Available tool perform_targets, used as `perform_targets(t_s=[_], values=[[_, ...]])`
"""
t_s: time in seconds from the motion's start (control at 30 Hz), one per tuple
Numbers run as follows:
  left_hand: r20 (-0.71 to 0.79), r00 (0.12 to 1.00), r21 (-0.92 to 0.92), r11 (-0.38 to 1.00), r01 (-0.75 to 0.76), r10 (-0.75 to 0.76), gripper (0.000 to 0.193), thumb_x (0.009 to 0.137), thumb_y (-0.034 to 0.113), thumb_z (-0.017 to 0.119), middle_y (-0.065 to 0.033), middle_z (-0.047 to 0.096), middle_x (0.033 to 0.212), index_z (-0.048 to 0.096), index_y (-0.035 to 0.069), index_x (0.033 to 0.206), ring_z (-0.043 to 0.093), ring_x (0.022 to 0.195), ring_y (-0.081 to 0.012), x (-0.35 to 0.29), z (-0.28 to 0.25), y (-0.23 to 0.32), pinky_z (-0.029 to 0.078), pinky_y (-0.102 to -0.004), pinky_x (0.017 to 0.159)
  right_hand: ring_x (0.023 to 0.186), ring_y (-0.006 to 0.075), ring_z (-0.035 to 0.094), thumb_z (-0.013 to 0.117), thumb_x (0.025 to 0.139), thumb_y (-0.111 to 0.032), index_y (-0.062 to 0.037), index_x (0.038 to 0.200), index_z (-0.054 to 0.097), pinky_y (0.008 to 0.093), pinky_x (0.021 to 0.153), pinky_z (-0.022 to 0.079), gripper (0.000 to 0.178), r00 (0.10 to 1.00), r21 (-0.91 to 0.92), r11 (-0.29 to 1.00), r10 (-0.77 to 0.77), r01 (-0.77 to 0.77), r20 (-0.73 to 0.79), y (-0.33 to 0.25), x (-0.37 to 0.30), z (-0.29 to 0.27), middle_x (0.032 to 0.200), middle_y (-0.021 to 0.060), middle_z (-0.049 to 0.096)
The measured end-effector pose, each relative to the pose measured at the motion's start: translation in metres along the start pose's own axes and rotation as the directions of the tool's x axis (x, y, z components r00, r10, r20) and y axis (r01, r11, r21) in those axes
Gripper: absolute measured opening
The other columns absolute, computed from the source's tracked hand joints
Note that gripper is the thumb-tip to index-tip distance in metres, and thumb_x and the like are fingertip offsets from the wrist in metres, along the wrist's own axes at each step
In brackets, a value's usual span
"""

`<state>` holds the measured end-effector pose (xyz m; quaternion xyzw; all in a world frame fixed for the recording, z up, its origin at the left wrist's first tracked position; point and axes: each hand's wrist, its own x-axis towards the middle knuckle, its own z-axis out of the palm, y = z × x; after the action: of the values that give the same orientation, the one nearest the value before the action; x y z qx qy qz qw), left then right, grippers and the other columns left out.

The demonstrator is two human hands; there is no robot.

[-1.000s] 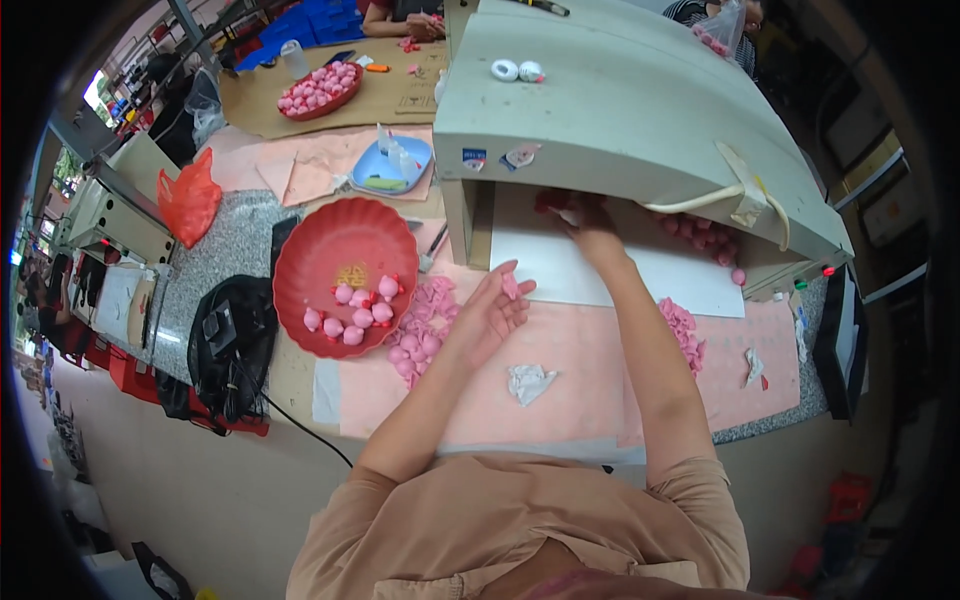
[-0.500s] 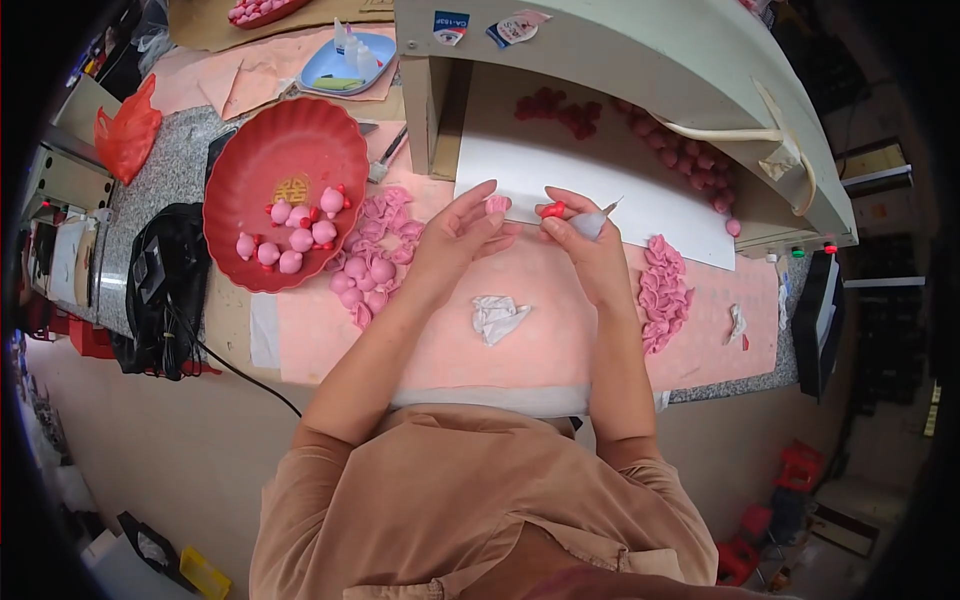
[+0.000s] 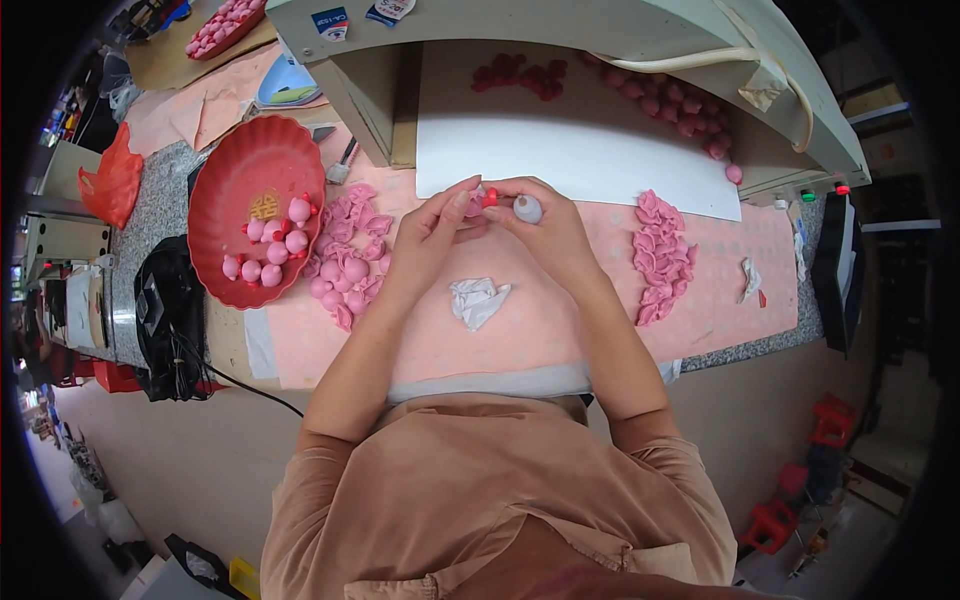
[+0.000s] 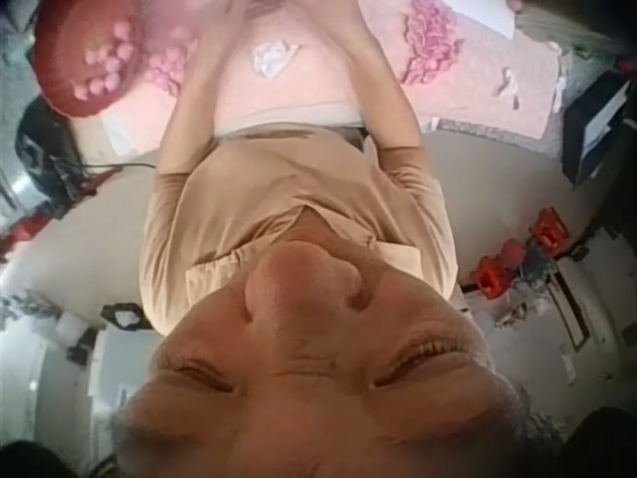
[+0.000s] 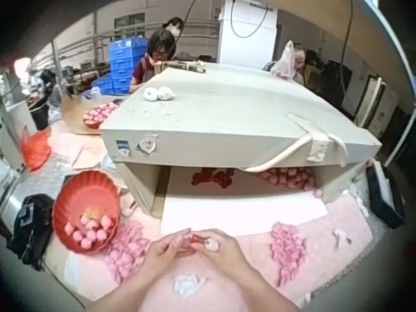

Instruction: Applying glue to small pink and red components to assemble toy parts.

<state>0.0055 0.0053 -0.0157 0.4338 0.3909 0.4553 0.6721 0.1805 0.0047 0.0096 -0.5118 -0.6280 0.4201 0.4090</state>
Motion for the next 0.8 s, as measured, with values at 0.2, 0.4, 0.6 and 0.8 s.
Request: perform_targets(t_s=[0.2, 0.4, 0.6, 0.8], values=[[-0.054, 0.979, 0.266, 0.948, -0.176, 0.197, 0.033, 0.099, 0.022, 0.05, -0.0106, 0.064, 0.103, 0.056, 0.0, 0.123, 0.065, 0.089, -0.0159, -0.005, 0.003, -0.005, 0.054, -0.0273, 0.08, 0.092, 0.0113, 0.061, 0.066, 0.087, -0.008, 0.0009, 0.109, 0.063, 0.0247, 0.082, 0.049, 0.024, 0.979, 0.158, 0.968, 0.18, -0.193, 0.093, 0.001, -0.002, 0.004, 0.101, 0.005, 0.066], [-0.042, 0.942, 0.567, 0.784, -0.252, 0.334, 0.02, 0.098, 0.019, 0.051, -0.0133, 0.066, 0.086, 0.055, -0.001, 0.099, 0.067, 0.079, -0.0187, -0.004, 0.003, 0.001, 0.053, -0.029, 0.069, 0.089, 0.0117, 0.061, 0.065, 0.088, -0.01, 0.0037, 0.106, 0.062, 0.0251, 0.081, 0.051, 0.023, 0.96, 0.452, 0.847, 0.224, -0.278, 0.17, 0.006, 0.002, 0.011, 0.1, 0.0069, 0.065], [-0.032, 0.925, 0.581, 0.76, -0.29, 0.378, 0.019, 0.098, 0.017, 0.051, -0.0152, 0.065, 0.082, 0.055, -0.001, 0.099, 0.066, 0.074, -0.0218, 0.001, 0.002, 0.008, 0.052, -0.0309, 0.065, 0.089, 0.0117, 0.062, 0.063, 0.089, -0.01, 0.0033, 0.107, 0.062, 0.0247, 0.081, 0.051, 0.022, 0.963, 0.475, 0.838, 0.229, -0.27, 0.144, 0.002, 0.005, 0.015, 0.098, 0.0068, 0.065], [0.061, 0.881, 0.796, 0.51, -0.326, 0.468, 0.017, 0.091, 0.016, 0.055, -0.0186, 0.059, 0.084, 0.057, -0.002, 0.09, 0.057, 0.083, -0.0357, -0.001, -0.004, 0.013, 0.045, -0.0425, 0.072, 0.085, 0.0111, 0.062, 0.061, 0.091, -0.01, 0.0025, 0.109, 0.061, 0.0239, 0.078, 0.051, 0.022, 0.957, 0.481, 0.827, 0.239, -0.289, 0.164, 0.011, 0.002, 0.019, 0.095, 0.0056, 0.065]])
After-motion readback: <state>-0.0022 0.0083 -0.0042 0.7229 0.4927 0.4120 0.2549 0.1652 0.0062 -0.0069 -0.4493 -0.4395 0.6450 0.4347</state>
